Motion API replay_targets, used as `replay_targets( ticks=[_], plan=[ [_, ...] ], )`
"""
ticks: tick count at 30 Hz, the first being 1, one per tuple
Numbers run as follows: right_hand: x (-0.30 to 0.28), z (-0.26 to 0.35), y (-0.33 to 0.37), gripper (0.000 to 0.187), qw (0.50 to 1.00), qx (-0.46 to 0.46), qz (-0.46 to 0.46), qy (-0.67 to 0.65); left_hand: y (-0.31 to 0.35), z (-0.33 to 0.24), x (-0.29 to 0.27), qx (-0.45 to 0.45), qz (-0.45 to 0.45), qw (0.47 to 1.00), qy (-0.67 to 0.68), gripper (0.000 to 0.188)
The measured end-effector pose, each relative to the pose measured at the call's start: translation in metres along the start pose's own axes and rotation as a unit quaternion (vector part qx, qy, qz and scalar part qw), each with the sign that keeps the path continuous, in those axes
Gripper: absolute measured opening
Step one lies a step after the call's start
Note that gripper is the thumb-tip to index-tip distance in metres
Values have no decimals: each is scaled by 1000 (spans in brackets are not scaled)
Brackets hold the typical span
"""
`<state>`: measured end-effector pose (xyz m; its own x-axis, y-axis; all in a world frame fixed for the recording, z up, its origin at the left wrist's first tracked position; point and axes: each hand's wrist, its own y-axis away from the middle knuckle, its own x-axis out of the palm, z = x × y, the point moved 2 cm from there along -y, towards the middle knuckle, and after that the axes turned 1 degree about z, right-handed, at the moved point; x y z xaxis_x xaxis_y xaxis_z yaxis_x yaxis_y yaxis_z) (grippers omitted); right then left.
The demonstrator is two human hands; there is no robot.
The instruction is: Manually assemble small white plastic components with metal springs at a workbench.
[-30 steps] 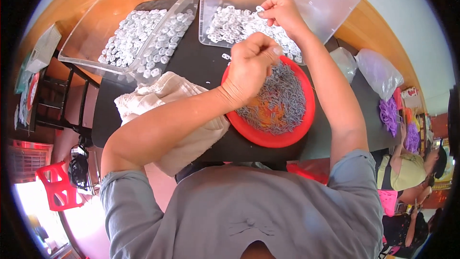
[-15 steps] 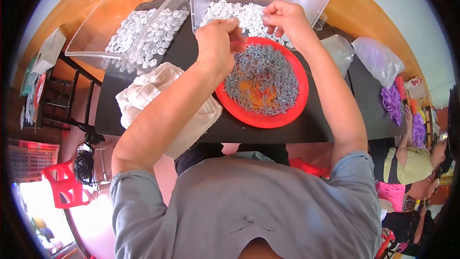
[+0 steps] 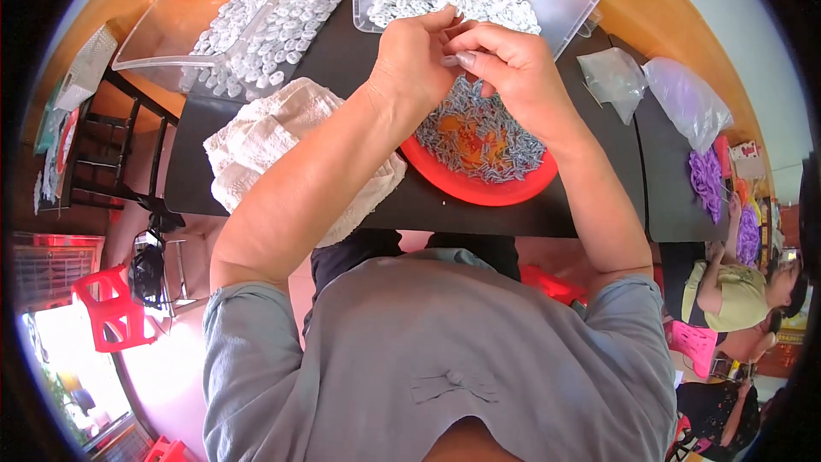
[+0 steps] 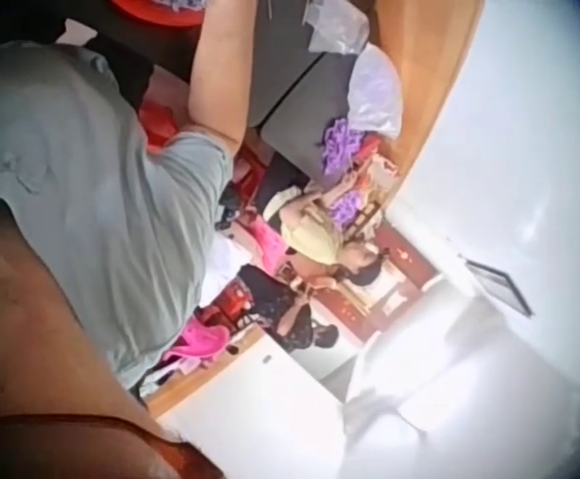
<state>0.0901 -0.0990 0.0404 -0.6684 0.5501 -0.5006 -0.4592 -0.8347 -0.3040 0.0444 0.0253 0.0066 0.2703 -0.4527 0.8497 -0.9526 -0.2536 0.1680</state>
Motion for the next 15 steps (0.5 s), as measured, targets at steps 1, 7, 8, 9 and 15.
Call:
replay_targets(
  ticks=[1, 7, 8, 9, 15],
  plan=[
    [3, -2, 1, 14, 1000, 1, 1, 0, 0, 0, -2, 2, 5, 1000, -8, 19],
    [15, -10, 4, 13, 999, 6, -39, -34, 1, 2, -4, 14, 2, 1000, -7, 18],
    [15, -11, 4, 13, 999, 3, -48, -21, -2, 2, -6, 18, -3, 1000, 1, 19],
    [16, -12, 5, 13, 998, 1, -58, -7, -4, 3, -8, 17, -5, 1000, 1, 19],
    [21, -17, 5, 10, 997, 35, -69, -25, -7, 8, -11, 35, 42, 998, -28, 17]
  ],
)
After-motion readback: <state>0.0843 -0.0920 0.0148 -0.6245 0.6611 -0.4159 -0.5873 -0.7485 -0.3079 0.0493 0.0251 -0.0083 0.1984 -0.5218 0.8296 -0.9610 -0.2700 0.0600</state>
